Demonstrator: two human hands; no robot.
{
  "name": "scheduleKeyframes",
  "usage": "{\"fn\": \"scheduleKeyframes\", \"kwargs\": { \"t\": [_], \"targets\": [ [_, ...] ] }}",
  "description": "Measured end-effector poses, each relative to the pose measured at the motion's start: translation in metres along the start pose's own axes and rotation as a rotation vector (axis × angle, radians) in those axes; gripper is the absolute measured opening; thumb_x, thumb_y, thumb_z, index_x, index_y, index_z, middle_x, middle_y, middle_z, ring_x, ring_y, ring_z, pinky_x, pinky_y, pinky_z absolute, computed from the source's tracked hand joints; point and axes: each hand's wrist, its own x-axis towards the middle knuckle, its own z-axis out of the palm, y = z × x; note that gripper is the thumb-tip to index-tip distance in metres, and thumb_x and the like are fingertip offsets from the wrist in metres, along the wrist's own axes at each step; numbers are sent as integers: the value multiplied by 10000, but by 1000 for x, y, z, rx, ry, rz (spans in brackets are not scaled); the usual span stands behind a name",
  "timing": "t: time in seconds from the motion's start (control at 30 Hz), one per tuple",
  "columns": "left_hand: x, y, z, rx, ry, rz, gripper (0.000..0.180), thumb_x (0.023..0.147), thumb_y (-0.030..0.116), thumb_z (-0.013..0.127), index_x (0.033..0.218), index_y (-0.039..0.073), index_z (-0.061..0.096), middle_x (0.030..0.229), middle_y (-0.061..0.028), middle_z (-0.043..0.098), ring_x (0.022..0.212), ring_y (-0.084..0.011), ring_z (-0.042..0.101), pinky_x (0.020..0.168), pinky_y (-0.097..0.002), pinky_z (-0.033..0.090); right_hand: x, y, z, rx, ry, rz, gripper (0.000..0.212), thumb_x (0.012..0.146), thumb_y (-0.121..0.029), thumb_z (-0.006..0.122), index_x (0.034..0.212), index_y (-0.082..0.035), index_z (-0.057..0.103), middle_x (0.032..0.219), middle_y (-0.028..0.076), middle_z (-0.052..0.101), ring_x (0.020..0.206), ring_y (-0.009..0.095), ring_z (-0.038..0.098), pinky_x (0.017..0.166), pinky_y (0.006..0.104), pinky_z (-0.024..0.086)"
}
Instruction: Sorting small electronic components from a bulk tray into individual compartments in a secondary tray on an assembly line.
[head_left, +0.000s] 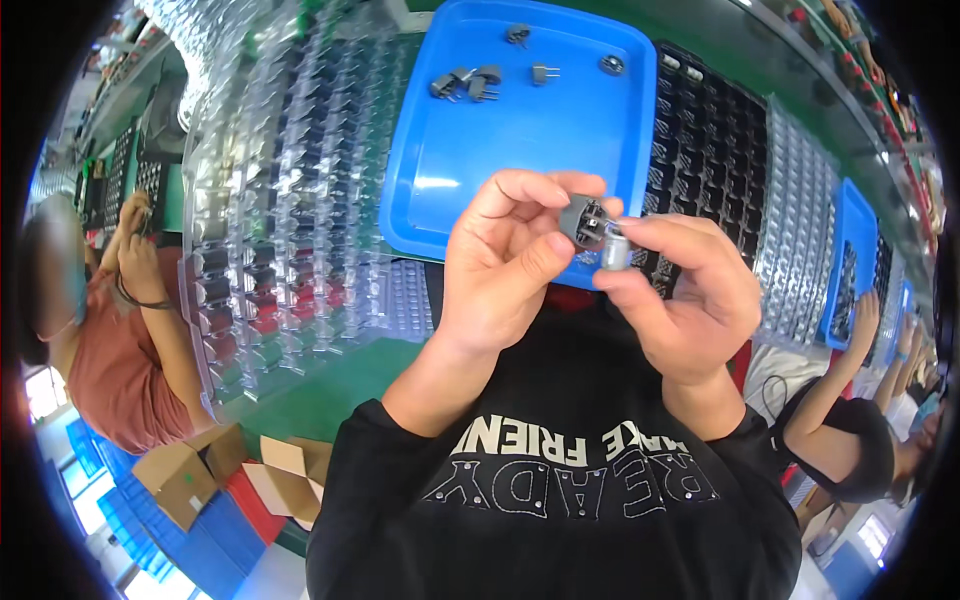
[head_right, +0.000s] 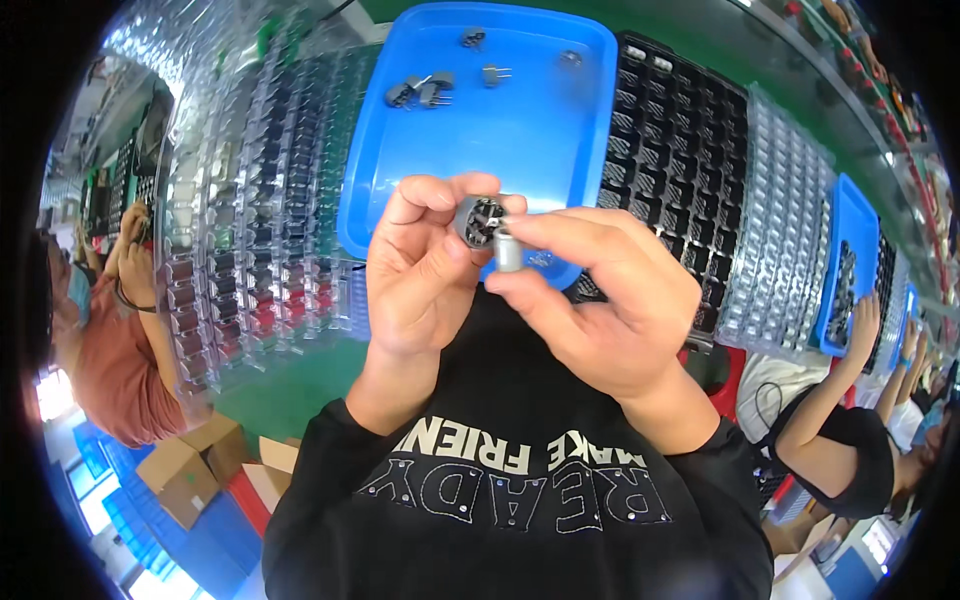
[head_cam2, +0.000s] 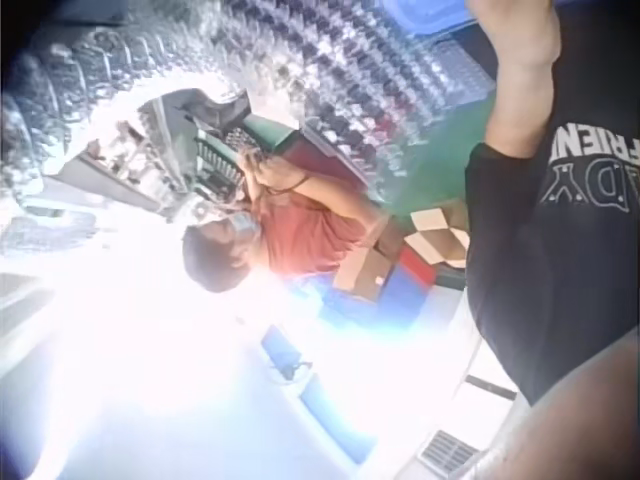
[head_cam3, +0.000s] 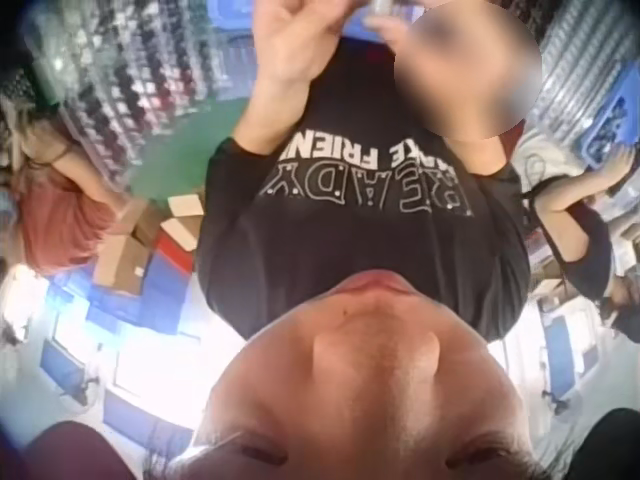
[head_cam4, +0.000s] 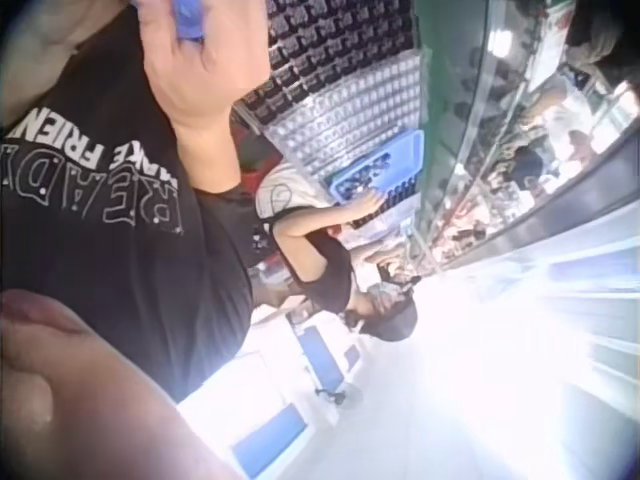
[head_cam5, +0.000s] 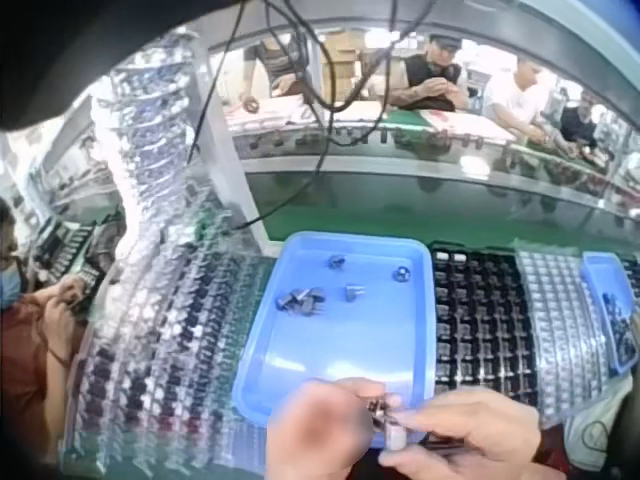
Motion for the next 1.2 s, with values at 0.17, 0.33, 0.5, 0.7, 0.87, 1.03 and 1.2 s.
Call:
{"fn": "scheduleKeyframes", "kwargs": {
  "t": [0.17, 0.33, 0.5, 0.7, 0.87, 1.03, 1.2],
  "targets": [
    [4, -12, 9, 175, -52, 112, 277, 952, 42, 694, 1183, 5, 546, 1285, -197, 605, 1206, -310, 624, 1029, -441, 526, 0, 1, -10, -56, 37, -35, 354, 688, -24, 891, 1011, -4, 748, 905, 106, 741, 811, 222, 717, 693, 297, 580],
    [6, -18, 11, 227, -85, 135, 263, 954, 9, 675, 1183, -3, 547, 1268, -194, 610, 1214, -325, 623, 1034, -445, 519, -6, 5, -13, -63, 77, -29, 347, 696, -34, 894, 1008, 1, 745, 914, 105, 737, 803, 214, 713, 688, 292, 582],
    [3, -15, 10, 273, -103, 145, 250, 954, -19, 659, 1180, -7, 552, 1262, -197, 612, 1222, -341, 620, 1041, -454, 516, -8, 5, -13, -51, 77, -35, 341, 706, -55, 893, 1009, -3, 746, 909, 103, 734, 801, 211, 712, 689, 295, 585],
    [4, -14, 6, 294, -109, 123, 353, 915, -29, 685, 1226, 26, 527, 1287, -185, 613, 1235, -385, 611, 1027, -484, 527, -8, 9, -8, -16, 92, -19, 331, 718, -60, 886, 1012, -3, 748, 916, 103, 734, 807, 207, 709, 693, 289, 584],
    [6, -18, 7, 265, -93, 110, 368, 911, -33, 690, 1233, 27, 522, 1298, -186, 611, 1232, -381, 613, 1029, -478, 527, -8, 12, -10, -34, 97, -27, 338, 721, -58, 881, 1029, -7, 751, 923, 102, 735, 813, 204, 710, 692, 283, 583],
    [8, -30, 21, 287, -72, 164, 281, 925, -109, 631, 1174, -18, 539, 1257, -207, 601, 1220, -313, 622, 1011, -407, 550, -15, 18, -21, 29, 93, 113, 285, 758, -32, 864, 998, 10, 715, 947, 109, 720, 853, 206, 685, 777, 308, 545],
    [26, -50, 37, 622, -103, 308, 277, 893, -178, 566, 1119, -24, 612, 1239, -188, 612, 1218, -279, 626, 1017, -386, 554, -14, 37, -45, 264, -5, 320, 201, 832, 22, 787, 947, 16, 622, 1075, 124, 647, 972, 165, 624, 853, 299, 524]
  ]
}}
